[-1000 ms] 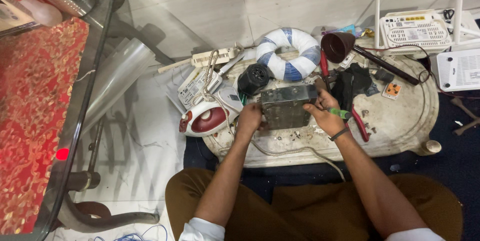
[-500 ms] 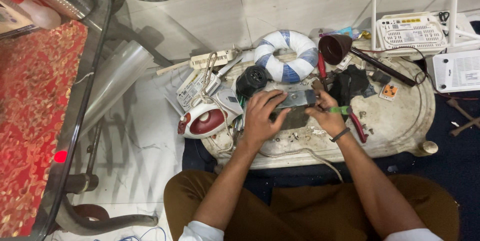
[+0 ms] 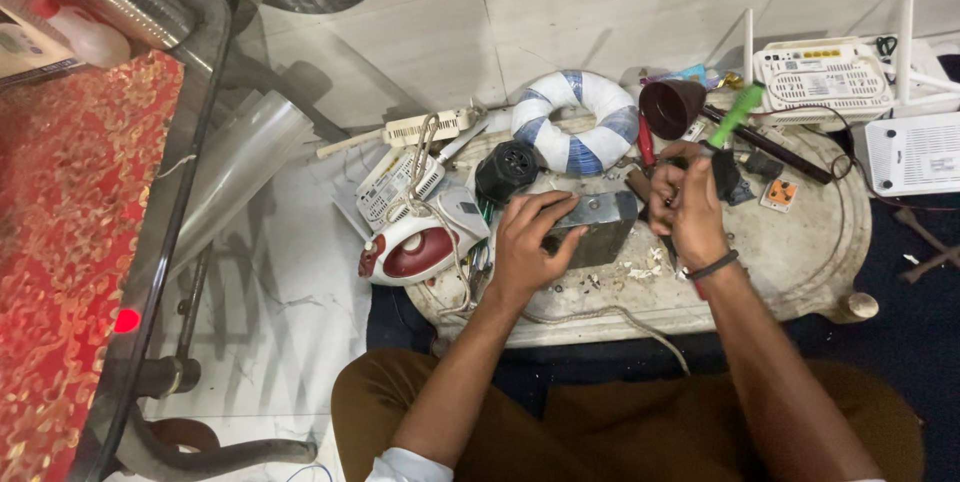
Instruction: The person sits on the floor and uses a green-handled screwdriver to remove screws from a metal electronic device. They turn the device over and continue unscrewing fasteners from different sides.
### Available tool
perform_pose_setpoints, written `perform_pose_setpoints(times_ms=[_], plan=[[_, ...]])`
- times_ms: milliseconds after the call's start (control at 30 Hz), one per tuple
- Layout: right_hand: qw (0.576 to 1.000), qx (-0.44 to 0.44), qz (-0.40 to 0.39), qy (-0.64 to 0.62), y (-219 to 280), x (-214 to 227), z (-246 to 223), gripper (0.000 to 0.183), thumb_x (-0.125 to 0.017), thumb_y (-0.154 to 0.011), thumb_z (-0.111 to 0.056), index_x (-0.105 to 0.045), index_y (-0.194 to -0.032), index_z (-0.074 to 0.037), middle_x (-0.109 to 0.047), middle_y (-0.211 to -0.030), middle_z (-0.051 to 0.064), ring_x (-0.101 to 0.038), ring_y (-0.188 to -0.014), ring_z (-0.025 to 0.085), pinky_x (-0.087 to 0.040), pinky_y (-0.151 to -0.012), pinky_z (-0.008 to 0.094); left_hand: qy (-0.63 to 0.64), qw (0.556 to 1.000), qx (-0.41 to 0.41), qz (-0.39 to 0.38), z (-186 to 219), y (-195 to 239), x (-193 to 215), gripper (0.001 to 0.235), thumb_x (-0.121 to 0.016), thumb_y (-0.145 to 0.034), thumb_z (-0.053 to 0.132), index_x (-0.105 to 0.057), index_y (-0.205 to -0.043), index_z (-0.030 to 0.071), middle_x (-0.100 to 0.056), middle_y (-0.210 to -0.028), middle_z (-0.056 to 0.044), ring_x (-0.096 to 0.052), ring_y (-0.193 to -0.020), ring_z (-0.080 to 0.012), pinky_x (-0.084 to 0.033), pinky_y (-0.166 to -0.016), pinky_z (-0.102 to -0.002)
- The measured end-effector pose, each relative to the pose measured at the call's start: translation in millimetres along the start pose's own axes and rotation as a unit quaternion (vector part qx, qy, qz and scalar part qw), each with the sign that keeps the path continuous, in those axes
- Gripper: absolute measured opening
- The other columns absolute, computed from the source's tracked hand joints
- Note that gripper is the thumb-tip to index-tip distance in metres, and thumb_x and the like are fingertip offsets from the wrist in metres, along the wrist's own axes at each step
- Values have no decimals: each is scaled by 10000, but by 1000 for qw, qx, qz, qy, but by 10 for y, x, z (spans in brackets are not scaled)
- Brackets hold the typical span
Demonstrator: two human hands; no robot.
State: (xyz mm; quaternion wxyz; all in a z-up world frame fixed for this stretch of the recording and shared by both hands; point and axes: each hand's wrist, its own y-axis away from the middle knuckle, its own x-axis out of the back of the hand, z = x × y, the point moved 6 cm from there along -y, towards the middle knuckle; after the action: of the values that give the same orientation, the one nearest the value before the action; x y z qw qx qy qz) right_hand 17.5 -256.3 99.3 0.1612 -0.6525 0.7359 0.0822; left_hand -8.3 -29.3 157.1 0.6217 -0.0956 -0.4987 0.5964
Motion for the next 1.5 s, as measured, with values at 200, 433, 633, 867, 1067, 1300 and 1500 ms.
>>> perform_pose_setpoints(times_ms=[200, 433, 633, 867, 1067, 1300, 1500], plan=[[989, 52, -114, -73, 4, -362, -260, 355, -428, -1141, -435, -459, -1126, -82, -410, -899, 2, -423, -660, 96, -509, -556, 324, -4, 1000, 10, 3, -11, -16, -38, 383, -857, -821, 195, -747, -1171, 84, -706, -1192, -70, -631, -1085, -267, -496, -973, -385], [981, 99, -86, 145, -86, -397, -187, 332, -464, -1144, -272, -628, -1121, 17, -475, -850, 25, -429, -728, 81, -384, -680, 226, 9, 1000, 21, 5, -2, -13, -16, 369, -838, -825, 171, -752, -1172, 80, -706, -1192, -69, -634, -1096, -273, -503, -991, -386], [972, 132, -63, 184, -61, -409, -29, 297, -542, -1101, -214, -666, -1054, 52, -644, -1024, 62, -623, -772, 97, -529, -713, 250, 19, 999, 41, -16, -3, -19, -20, 365, -839, -829, 175, -755, -1170, 75, -711, -1201, -76, -627, -1098, -269, -500, -980, -381], [973, 140, -55, 173, -49, -384, 39, 305, -538, -1111, -214, -668, -1065, 58, -611, -995, 70, -621, -798, 109, -547, -735, 271, 32, 999, 43, -9, 3, -27, 5, 362, -837, -827, 177, -762, -1167, 80, -714, -1196, -74, -630, -1095, -266, -506, -978, -369], [977, 126, -64, 162, -78, -359, 78, 320, -528, -1117, -243, -666, -1061, 40, -627, -945, 50, -607, -789, 100, -540, -735, 268, 32, 999, 42, -9, 23, -44, 22, 354, -834, -827, 175, -756, -1159, 79, -714, -1191, -71, -631, -1096, -266, -502, -986, -367], [977, 125, -82, 149, -81, -372, 69, 296, -525, -1112, -225, -647, -1057, 39, -651, -1018, 53, -594, -815, 90, -554, -758, 273, 26, 999, 39, -15, 38, -55, 31, 352, -825, -832, 172, -758, -1164, 73, -711, -1182, -68, -627, -1101, -269, -497, -990, -378], [973, 129, -79, 173, -84, -396, 40, 292, -516, -1116, -213, -653, -1081, 42, -647, -1027, 73, -585, -815, 95, -562, -755, 279, 22, 999, 38, -17, 26, -53, 15, 362, -823, -834, 183, -756, -1171, 70, -711, -1185, -71, -626, -1111, -271, -491, -1006, -383]])
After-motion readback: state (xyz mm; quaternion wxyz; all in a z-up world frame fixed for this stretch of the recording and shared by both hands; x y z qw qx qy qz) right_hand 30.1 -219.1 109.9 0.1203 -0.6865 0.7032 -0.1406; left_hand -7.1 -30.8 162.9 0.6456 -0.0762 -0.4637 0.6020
